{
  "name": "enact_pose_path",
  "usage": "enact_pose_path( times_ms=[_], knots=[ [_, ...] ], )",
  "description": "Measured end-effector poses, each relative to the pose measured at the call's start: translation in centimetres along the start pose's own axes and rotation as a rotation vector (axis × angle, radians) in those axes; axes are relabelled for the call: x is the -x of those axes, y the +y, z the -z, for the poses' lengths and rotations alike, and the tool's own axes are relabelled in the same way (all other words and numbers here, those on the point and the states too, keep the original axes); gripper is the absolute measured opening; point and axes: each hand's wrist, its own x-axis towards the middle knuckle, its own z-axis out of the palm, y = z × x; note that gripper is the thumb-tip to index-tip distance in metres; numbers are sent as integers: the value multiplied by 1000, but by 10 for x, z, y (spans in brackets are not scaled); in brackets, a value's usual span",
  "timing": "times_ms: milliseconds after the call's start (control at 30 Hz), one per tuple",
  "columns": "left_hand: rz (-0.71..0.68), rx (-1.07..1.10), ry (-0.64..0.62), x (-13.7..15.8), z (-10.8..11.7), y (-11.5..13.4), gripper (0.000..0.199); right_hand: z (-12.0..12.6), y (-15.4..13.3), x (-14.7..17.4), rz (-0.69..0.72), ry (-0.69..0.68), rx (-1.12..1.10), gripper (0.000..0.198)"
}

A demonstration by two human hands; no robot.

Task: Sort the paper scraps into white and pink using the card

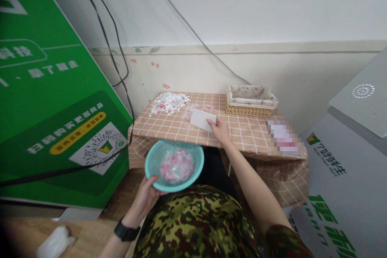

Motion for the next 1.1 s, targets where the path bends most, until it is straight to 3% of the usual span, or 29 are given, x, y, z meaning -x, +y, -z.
enact_pose_path(
  times_ms=[100, 167, 300, 433, 600, 800, 967, 1100],
  knots=[
    [20, 10, -15, 3, -1, 8, 47, 0, 4, -5, -38, 63, -114, 47],
    [33, 14, -16, 5, -2, 13, 48, 0, 4, -6, 13, 65, -90, 47],
    [74, -9, -41, 7, 0, 20, 49, -2, 1, -4, 104, -22, -28, 49],
    [97, -55, -64, 5, 5, 21, 41, -6, 5, -3, 57, -182, -147, 53],
    [87, -68, -65, 3, 9, 24, 32, -6, 5, -3, 6, -140, -218, 58],
    [78, -91, -48, 3, 11, 33, 31, 0, -8, 1, 45, -290, -124, 60],
    [98, -90, -37, 4, 11, 34, 28, 2, -13, 2, -68, -236, -252, 64],
    [84, -82, -51, 6, 10, 35, 30, 2, -16, 5, -97, -305, -299, 63]
  ],
)
